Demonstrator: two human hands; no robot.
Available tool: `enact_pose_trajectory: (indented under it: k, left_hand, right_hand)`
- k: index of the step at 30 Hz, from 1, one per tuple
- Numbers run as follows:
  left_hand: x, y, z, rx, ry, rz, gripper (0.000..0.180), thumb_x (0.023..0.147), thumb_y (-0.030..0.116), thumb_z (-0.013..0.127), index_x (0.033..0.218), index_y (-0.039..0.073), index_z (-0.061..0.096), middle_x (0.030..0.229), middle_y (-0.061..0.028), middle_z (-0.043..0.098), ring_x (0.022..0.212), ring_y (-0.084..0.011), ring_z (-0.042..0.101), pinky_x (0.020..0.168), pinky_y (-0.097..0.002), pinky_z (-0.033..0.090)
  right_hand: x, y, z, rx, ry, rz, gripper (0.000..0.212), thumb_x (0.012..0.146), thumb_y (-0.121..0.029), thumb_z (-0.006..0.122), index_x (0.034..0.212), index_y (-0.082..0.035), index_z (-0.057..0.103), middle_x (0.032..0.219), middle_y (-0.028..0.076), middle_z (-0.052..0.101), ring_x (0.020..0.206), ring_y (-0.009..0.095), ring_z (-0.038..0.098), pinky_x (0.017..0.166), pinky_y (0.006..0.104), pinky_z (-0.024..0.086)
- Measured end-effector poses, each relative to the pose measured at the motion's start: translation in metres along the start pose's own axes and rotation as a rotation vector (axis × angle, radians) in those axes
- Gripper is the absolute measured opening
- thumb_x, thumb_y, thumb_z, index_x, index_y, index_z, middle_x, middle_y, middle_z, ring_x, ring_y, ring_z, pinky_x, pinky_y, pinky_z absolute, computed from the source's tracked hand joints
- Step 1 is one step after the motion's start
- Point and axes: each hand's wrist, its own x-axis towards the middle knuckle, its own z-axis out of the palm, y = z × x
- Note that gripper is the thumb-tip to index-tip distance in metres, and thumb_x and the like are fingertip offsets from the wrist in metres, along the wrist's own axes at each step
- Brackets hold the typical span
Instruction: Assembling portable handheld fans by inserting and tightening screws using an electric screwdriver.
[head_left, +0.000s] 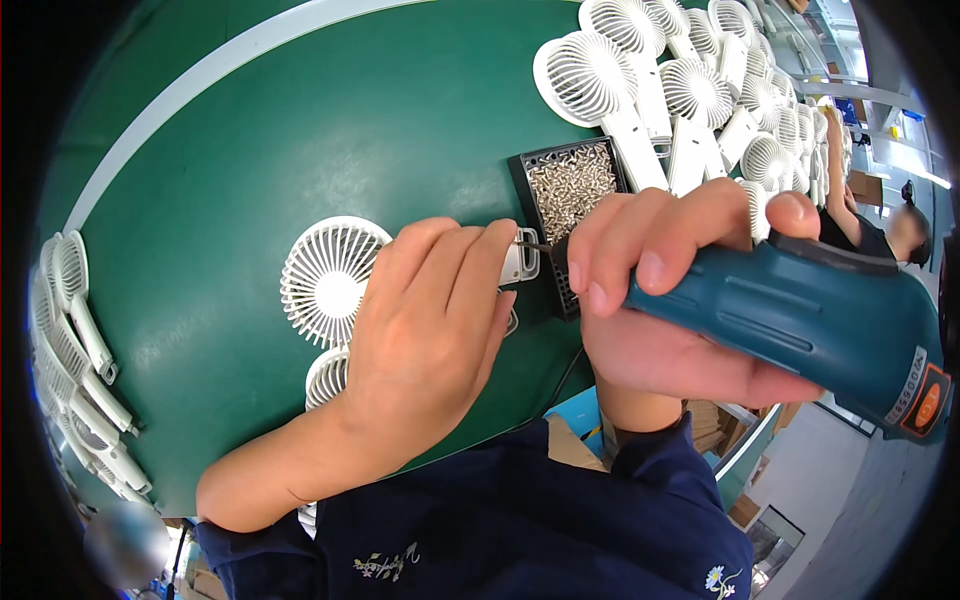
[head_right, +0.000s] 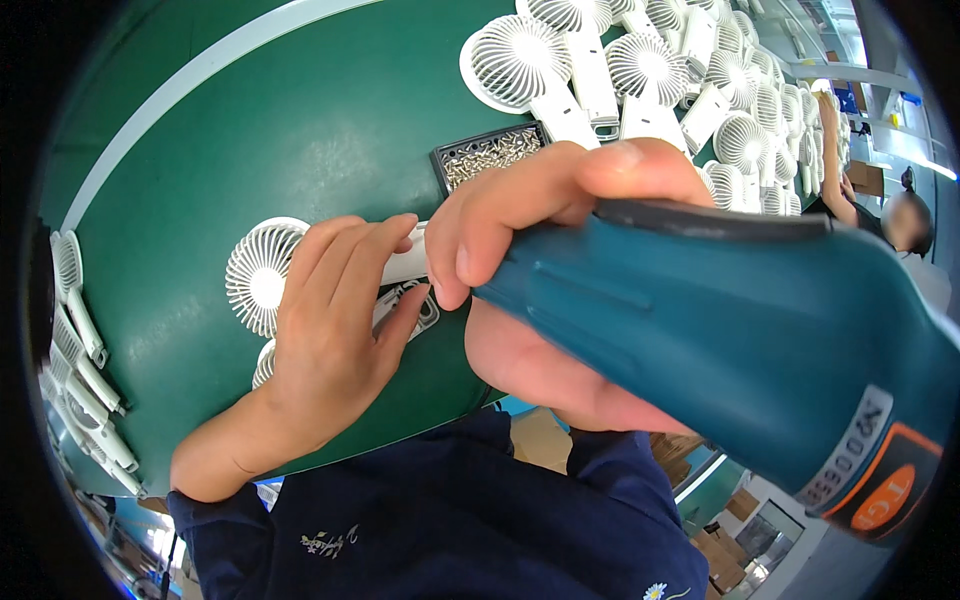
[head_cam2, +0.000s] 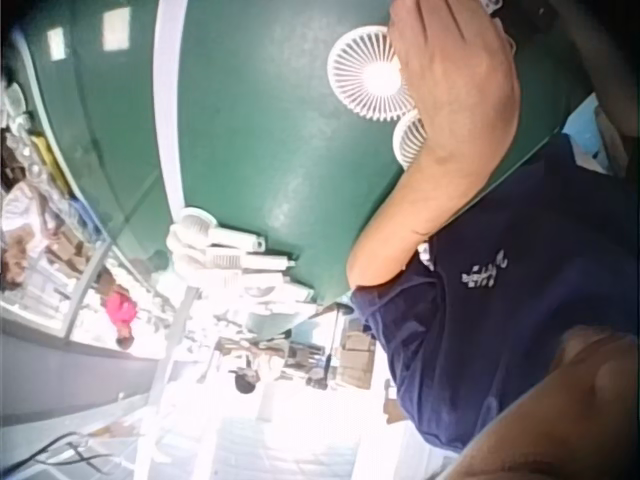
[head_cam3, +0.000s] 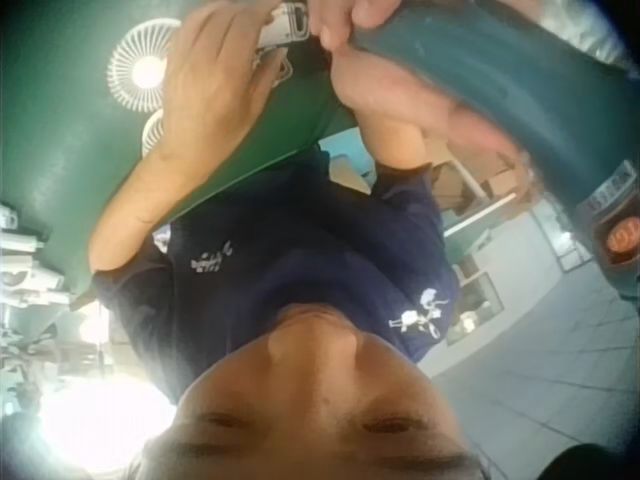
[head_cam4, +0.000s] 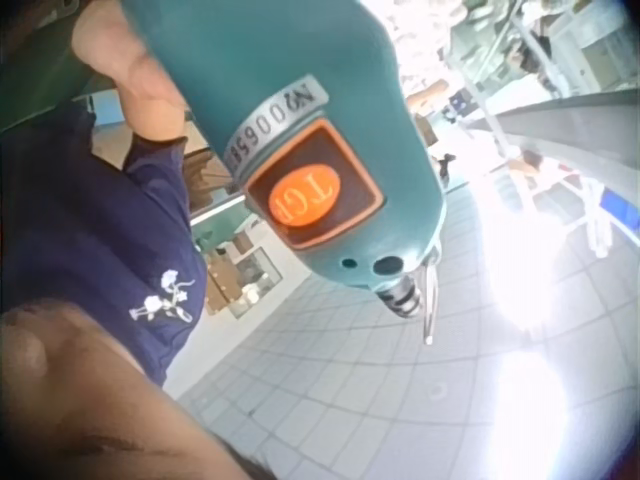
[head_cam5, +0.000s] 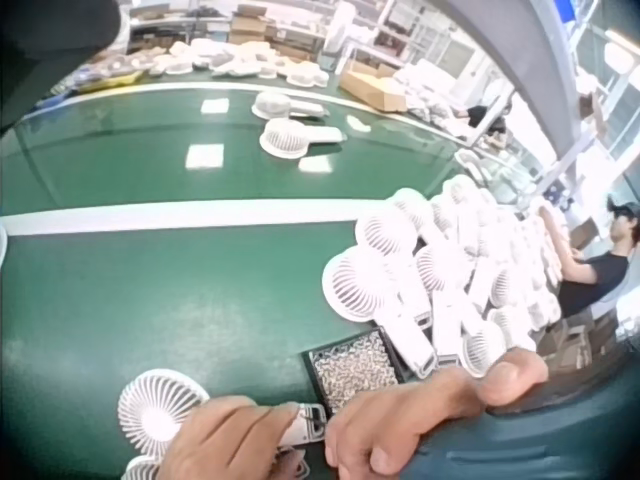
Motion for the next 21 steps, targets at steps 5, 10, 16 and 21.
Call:
enact_pose_trajectory:
  k: [5,10,16,21]
  left_hand:
    - [0.0,0.0,0.001,0.019,-0.005,0.0,0.049,0.068,-0.001,0.069,0.115,-0.007,0.056,0.099,-0.014,0.058,0.096,-0.0303,0.055,0.082,-0.0381,0.045]
    - [-0.001,0.002,0.0,0.039,-0.018,-0.016,0.049,0.068,0.0,0.069,0.114,-0.007,0.056,0.099,-0.0135,0.058,0.096,-0.0298,0.055,0.083,-0.038,0.045]
    - [0.0,0.003,0.0,0.038,-0.02,-0.014,0.049,0.068,0.001,0.069,0.115,-0.007,0.056,0.098,-0.0143,0.058,0.097,-0.0299,0.055,0.084,-0.0378,0.045]
    - [0.0,0.004,0.002,0.054,-0.027,-0.008,0.05,0.068,0.002,0.07,0.116,-0.005,0.056,0.098,-0.0127,0.059,0.097,-0.0295,0.055,0.084,-0.0386,0.045]
  right_hand:
    - [0.0,0.01,-0.002,0.001,0.012,0.031,0.087,0.082,-0.081,0.037,0.14,-0.016,0.035,0.084,0.011,0.053,0.057,0.022,0.055,0.049,0.037,0.046]
    - [0.0,0.011,-0.002,-0.01,-0.028,0.068,0.088,0.081,-0.082,0.036,0.139,-0.016,0.036,0.082,0.011,0.053,0.056,0.021,0.055,0.049,0.0362,0.046]
    - [-0.005,0.001,0.003,0.083,0.1,-0.016,0.08,0.085,-0.077,0.038,0.135,-0.015,0.038,0.083,0.009,0.053,0.053,0.019,0.053,0.048,0.0346,0.045]
    - [-0.014,-0.031,-0.01,0.021,0.259,-0.065,0.069,0.091,-0.067,0.039,0.131,-0.011,0.039,0.083,0.009,0.052,0.052,0.019,0.052,0.046,0.0338,0.043]
